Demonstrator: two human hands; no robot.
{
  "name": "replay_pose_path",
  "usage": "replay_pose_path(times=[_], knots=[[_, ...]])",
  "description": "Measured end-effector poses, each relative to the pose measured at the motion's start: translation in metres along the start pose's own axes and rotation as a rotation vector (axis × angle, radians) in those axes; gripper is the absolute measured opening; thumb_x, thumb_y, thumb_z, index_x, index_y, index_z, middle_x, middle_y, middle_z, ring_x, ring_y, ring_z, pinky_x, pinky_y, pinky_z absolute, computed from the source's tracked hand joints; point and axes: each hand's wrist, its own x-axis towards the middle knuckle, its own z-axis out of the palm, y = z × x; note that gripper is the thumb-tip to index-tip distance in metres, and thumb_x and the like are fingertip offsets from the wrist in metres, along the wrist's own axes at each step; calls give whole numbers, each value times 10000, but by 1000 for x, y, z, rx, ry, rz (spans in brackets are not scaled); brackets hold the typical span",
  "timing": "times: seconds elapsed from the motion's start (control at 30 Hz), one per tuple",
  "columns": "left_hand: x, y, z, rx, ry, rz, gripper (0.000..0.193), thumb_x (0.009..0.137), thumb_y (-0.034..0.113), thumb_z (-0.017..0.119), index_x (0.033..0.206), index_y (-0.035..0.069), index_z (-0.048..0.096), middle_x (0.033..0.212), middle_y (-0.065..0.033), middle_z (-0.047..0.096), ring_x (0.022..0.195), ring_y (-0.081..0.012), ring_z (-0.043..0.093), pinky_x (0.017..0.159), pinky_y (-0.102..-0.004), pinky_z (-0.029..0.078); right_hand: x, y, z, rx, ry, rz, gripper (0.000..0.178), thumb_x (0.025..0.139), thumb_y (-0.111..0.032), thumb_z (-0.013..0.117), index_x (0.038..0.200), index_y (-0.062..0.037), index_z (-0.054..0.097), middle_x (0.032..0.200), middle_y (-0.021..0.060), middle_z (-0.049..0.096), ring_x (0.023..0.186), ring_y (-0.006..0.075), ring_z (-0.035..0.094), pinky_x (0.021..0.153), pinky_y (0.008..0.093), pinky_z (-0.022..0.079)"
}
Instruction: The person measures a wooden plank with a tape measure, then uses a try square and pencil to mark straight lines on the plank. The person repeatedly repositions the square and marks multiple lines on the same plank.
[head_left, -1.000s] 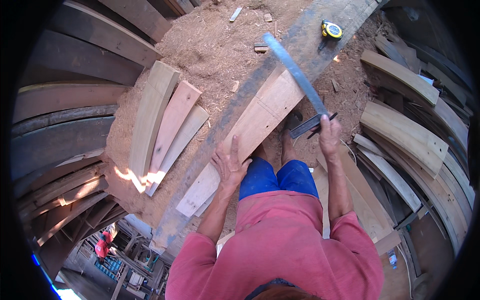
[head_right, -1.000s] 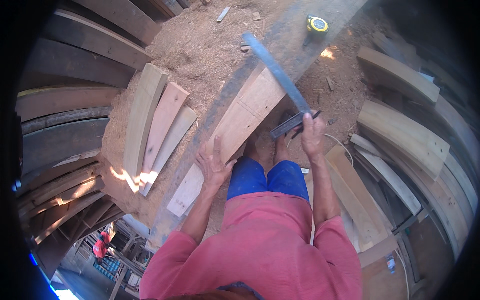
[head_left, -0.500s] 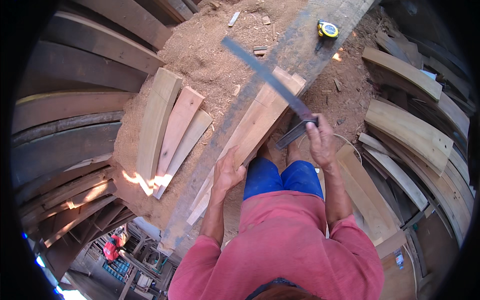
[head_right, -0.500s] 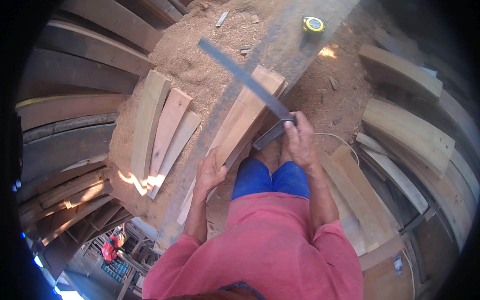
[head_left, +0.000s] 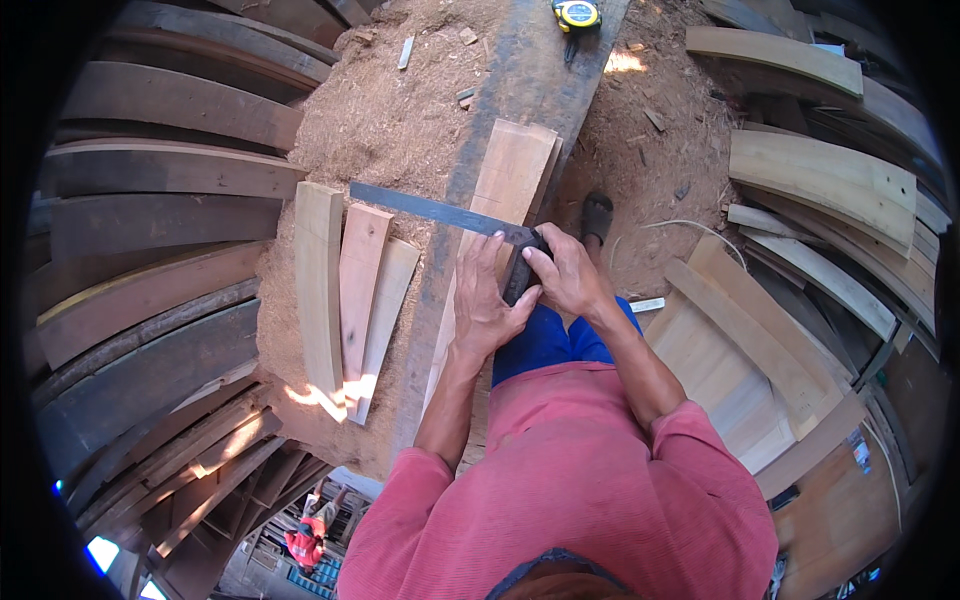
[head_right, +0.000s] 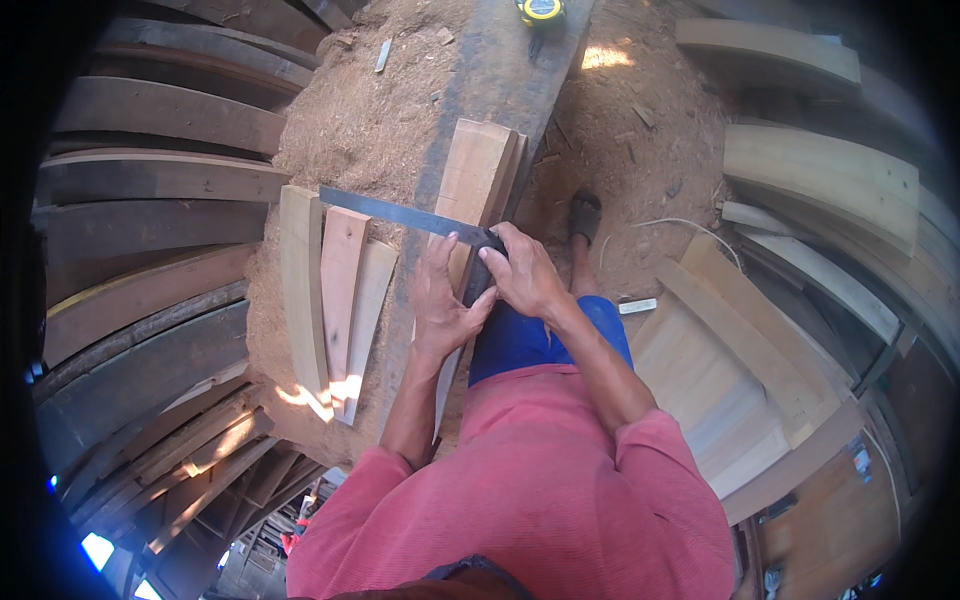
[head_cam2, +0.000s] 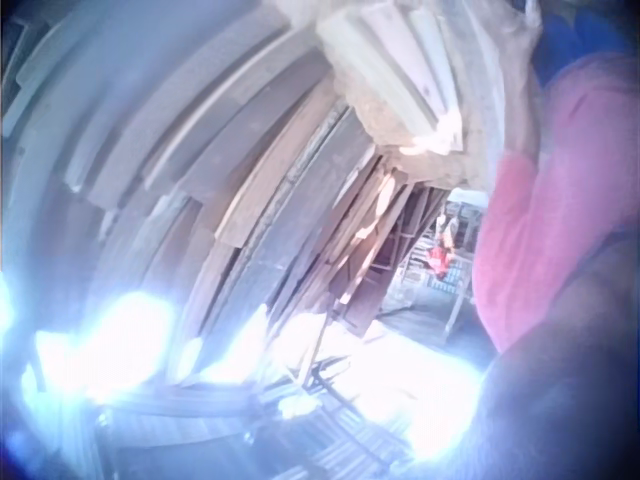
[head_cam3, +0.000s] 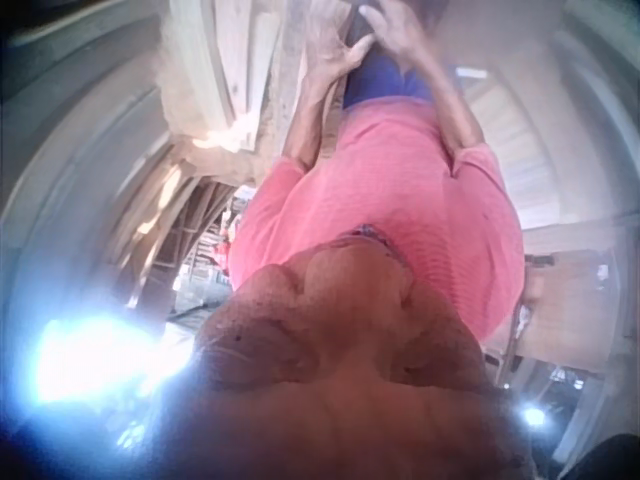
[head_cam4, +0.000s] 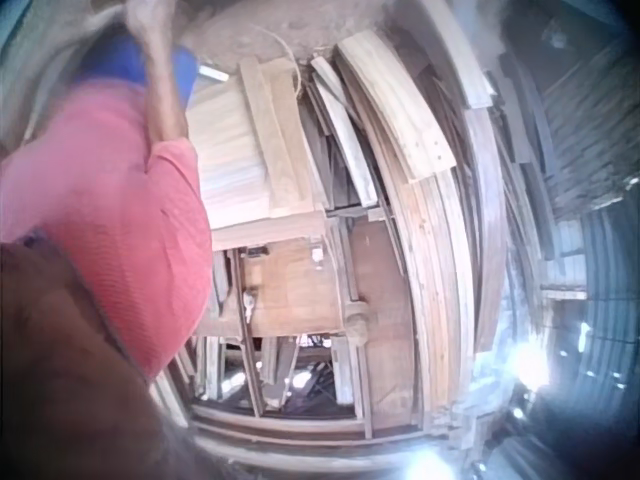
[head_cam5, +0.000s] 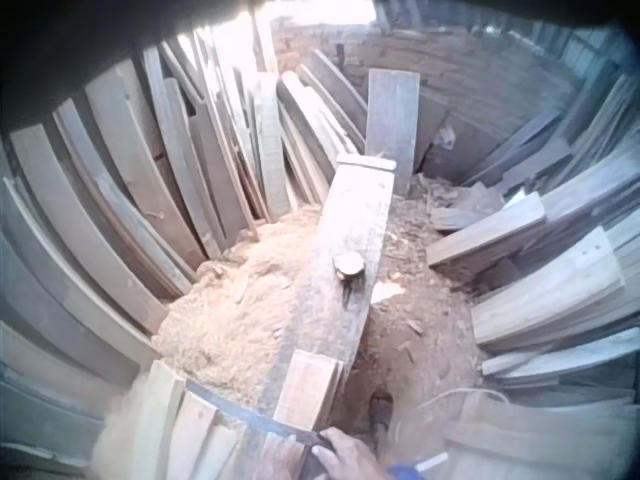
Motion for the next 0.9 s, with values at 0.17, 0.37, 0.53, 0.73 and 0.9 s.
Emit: replay_pose_path(times=[0.17,0.37,0.53,0.73,0.9], knots=[[13,-5,19,95,95,32,796,784,137,923,1538,109,672,1501,-302,629,1329,-497,643,1129,-571,525,6,14,12,86,90,63,283,1026,-214,737,1075,62,695,922,229,730,870,296,735,797,455,568],[10,-7,25,59,141,15,754,813,102,893,1540,208,723,1492,-301,642,1283,-488,665,1081,-554,551,2,26,27,323,175,121,214,994,-145,807,1060,45,735,869,73,715,842,113,653,738,360,552],[12,-6,25,73,137,16,785,839,113,876,1587,272,699,1489,-295,646,1243,-481,675,1060,-552,555,2,25,30,333,211,140,191,988,-129,818,1046,39,747,857,48,718,821,98,643,724,345,549],[11,-6,27,101,123,-11,747,858,165,855,1583,266,701,1512,-304,627,1314,-499,653,1073,-553,571,1,3,21,264,215,157,193,992,-135,821,1038,41,755,864,50,736,818,91,648,727,337,552],[11,-5,27,115,128,-15,728,872,179,847,1580,263,702,1508,-302,630,1287,-492,661,1063,-553,573,-2,-9,17,264,188,179,151,1054,-122,771,1089,25,758,938,18,756,841,77,652,736,312,570]])
